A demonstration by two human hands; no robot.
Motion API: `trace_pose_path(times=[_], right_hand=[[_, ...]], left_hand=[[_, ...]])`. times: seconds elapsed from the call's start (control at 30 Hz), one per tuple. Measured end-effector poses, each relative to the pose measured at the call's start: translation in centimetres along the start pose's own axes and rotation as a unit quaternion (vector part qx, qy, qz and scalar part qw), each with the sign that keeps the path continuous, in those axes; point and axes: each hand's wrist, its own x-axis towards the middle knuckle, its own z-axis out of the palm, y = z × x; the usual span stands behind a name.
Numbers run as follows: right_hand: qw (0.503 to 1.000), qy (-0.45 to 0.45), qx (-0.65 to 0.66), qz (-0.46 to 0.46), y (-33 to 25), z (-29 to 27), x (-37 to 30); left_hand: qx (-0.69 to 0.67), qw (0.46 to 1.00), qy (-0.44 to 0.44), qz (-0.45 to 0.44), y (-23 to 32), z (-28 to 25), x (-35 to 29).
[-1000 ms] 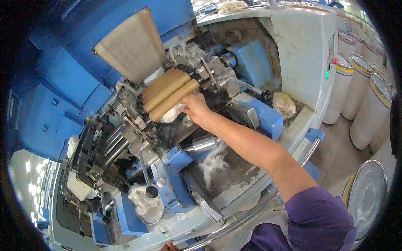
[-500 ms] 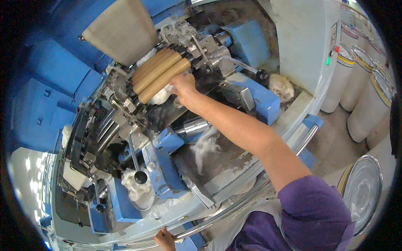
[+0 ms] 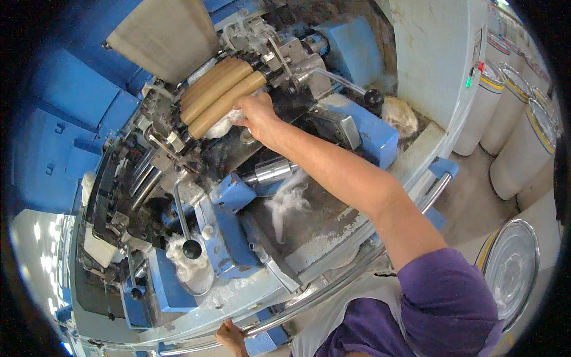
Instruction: The person operates a textile machine by using a long stick to guide cotton fibers, then removes a large cylindrical cotton bale from a container and places it into the machine. They adjust internal rollers and levers, feed cotton into the mechanism, and continue manipulating the machine's components.
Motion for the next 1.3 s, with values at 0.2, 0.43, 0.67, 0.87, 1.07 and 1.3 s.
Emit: trace_pose_path(times=[0.2, 0.43, 0.67, 0.87, 1.07, 1.3], right_hand=[[0.999, 0.016, 0.042, 0.021, 0.4, 0.1, 0.1], [0.996, -0.038, 0.004, 0.076, -0.2, -1.2, -0.3], [0.992, -0.039, -0.102, 0.057, -2.3, -2.7, -5.4], [0.948, -0.017, -0.311, 0.059, -8.1, -11.4, -18.4], [0.755, -0.47, -0.436, 0.134, -18.2, -17.1, -19.3], [0.636, -0.469, -0.603, -0.112, -15.5, -12.9, -16.1]], left_hand=[[0.006, 0.995, 0.034, 0.093, -2.0, 0.7, -0.4], [-0.007, 0.987, 0.044, 0.157, -1.4, 0.4, -0.4], [0.04, 0.989, 0.043, 0.136, 1.3, -0.7, -0.5], [-0.069, 0.997, -0.033, -0.002, 2.4, -1.2, -0.9], [-0.066, 0.909, 0.173, 0.373, 10.7, -4.6, -2.8], [-0.168, 0.877, -0.067, 0.446, 26.4, -2.5, 1.7]])
